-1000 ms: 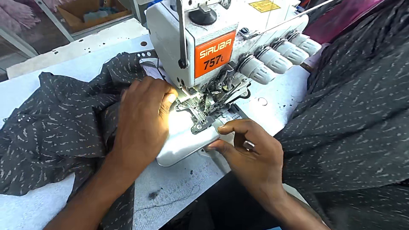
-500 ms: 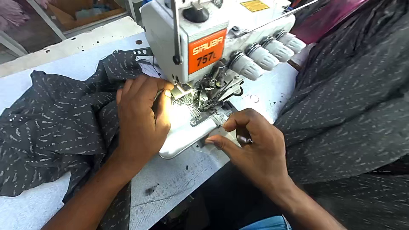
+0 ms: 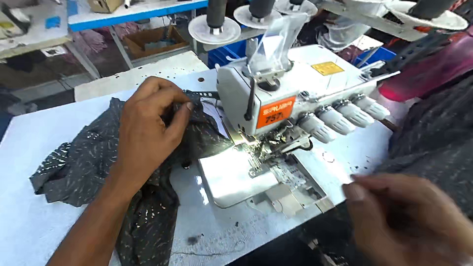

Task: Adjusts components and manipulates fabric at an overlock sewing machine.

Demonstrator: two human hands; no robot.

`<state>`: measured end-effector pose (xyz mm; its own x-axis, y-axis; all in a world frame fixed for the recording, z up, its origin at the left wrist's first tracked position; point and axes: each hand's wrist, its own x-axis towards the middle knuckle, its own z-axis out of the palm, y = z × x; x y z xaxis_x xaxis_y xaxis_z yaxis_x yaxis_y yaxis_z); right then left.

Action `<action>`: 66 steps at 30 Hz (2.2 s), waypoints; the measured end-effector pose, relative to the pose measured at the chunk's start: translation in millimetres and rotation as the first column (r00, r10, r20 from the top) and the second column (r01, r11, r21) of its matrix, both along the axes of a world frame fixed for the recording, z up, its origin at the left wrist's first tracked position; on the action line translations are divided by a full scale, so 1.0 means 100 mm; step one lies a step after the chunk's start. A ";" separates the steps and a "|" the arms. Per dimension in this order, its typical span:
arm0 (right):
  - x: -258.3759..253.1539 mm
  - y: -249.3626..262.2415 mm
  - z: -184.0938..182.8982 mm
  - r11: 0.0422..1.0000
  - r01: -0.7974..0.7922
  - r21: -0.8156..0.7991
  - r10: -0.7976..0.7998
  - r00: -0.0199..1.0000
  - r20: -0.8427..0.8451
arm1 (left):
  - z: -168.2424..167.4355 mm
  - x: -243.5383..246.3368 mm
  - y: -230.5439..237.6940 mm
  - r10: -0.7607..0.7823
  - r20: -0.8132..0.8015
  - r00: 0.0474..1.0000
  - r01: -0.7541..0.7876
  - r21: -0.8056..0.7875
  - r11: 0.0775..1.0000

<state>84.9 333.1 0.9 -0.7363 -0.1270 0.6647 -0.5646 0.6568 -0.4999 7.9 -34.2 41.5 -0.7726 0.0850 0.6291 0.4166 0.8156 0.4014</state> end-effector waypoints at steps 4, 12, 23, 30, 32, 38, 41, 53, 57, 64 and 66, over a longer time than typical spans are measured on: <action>0.08 -0.74 0.06 0.923 -0.080 0.376 0.119 0.990 -0.081 | -0.03 -0.32 -0.13 0.106 -0.061 0.992 -0.109 -0.036 0.993; -0.47 -1.94 0.25 0.783 0.009 0.622 -0.128 0.981 0.146 | 0.05 -1.02 -0.21 -0.215 0.640 0.738 0.267 0.016 0.964; -0.29 -2.01 0.10 0.850 -0.046 0.525 -0.004 0.995 0.095 | 0.23 -0.67 -0.30 -0.116 0.662 0.740 0.320 -0.194 0.928; -0.49 -2.16 0.13 0.804 -0.129 0.581 -0.022 0.969 0.246 | 0.27 -0.48 -0.13 -0.071 0.708 0.703 0.198 -0.098 0.975; -0.44 -2.14 0.12 0.715 -0.171 0.678 0.025 0.975 0.219 | 0.29 -0.46 -0.12 -0.040 0.712 0.701 0.180 -0.123 0.976; -0.37 -2.20 0.17 0.569 -0.335 0.751 0.077 0.931 0.357 | 0.36 -0.38 0.07 0.124 0.658 0.743 0.173 -0.366 0.914; -0.36 -2.14 0.15 0.498 -0.418 0.760 0.260 0.908 0.329 | 0.33 -0.47 -0.02 0.092 0.697 0.711 0.189 -0.315 0.930; -0.22 -2.35 0.30 0.444 -0.431 0.785 -0.013 0.874 0.487 | 0.40 -0.18 0.12 -0.335 0.792 0.510 0.060 0.356 0.933; -0.15 -2.33 0.26 0.433 -0.322 0.842 -0.027 0.929 0.369 | 0.37 -0.02 0.31 -0.400 0.743 0.537 0.037 0.453 0.891; 0.19 -2.08 0.04 0.212 -0.129 0.969 0.113 0.988 0.107 | 0.24 0.20 0.54 -0.484 0.691 0.537 0.041 0.552 0.833; 0.29 -1.97 0.03 0.264 -0.176 0.948 0.159 0.978 0.137 | 0.20 0.25 0.66 -0.458 0.666 0.589 0.034 0.545 0.838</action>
<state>113.7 136.3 4.3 -0.6211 -0.7831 -0.0314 -0.7250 0.5589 0.4025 33.4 31.6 61.8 -0.9602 0.2369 -0.1480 -0.0508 0.3727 0.9265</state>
